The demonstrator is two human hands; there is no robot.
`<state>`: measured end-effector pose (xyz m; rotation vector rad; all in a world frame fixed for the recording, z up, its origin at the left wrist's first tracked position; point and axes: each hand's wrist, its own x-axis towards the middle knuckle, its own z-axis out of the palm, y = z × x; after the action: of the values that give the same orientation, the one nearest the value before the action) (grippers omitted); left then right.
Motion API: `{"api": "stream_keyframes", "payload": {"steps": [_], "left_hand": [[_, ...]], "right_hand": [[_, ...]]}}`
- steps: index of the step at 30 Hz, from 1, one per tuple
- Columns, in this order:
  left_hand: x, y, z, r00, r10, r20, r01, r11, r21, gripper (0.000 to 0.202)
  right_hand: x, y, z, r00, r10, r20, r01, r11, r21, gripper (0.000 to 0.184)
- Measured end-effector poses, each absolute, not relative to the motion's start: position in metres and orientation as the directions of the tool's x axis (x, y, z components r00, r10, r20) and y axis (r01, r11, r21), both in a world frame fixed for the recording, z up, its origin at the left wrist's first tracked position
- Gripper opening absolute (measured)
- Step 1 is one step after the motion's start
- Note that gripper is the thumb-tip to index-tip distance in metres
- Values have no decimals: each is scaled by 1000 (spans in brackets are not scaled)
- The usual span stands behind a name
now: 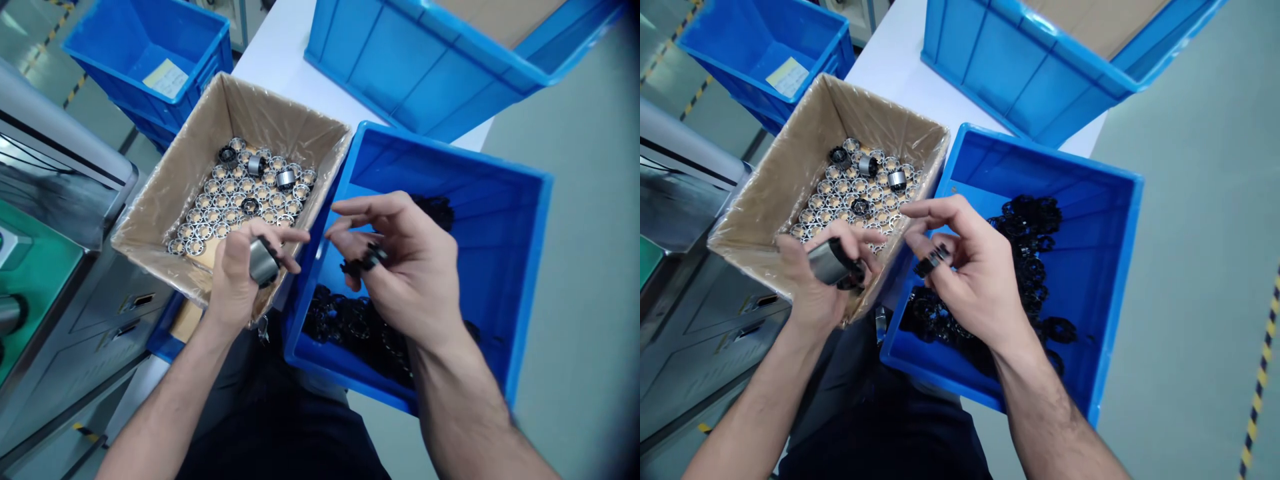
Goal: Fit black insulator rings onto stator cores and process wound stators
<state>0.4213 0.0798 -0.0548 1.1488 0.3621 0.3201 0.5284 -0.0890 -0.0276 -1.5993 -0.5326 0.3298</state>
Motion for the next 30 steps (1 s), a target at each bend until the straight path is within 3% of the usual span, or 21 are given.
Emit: {"api": "stream_keyframes", "payload": {"steps": [2,6,9,14,17,21,24,30], "left_hand": [[423,80,-56,847,509,-156,-41,354,934,69],[424,79,-55,833,502,-231,66,325,943,56],[425,78,-53,864,474,-168,17,306,952,50],[424,77,-51,885,429,-182,11,372,928,49],[421,77,-52,913,378,-151,20,329,944,48],[416,75,-54,928,328,-175,36,390,920,47],[415,73,-52,922,349,-168,25,380,925,42],[415,74,-52,938,318,-140,35,313,949,47]], "right_hand": [[531,-88,-25,833,553,33,23,26,-999,25],[531,-86,-21,784,621,5,-107,144,-984,50],[530,-85,-20,762,647,26,-153,219,-964,46],[529,-85,-20,728,685,-16,-208,199,-958,39],[528,-84,-22,741,670,39,-119,189,-975,43],[524,-81,-27,781,597,186,82,198,-977,43],[519,-79,-29,785,597,165,46,209,-977,35],[513,-78,-30,770,622,140,31,183,-983,41]]}}
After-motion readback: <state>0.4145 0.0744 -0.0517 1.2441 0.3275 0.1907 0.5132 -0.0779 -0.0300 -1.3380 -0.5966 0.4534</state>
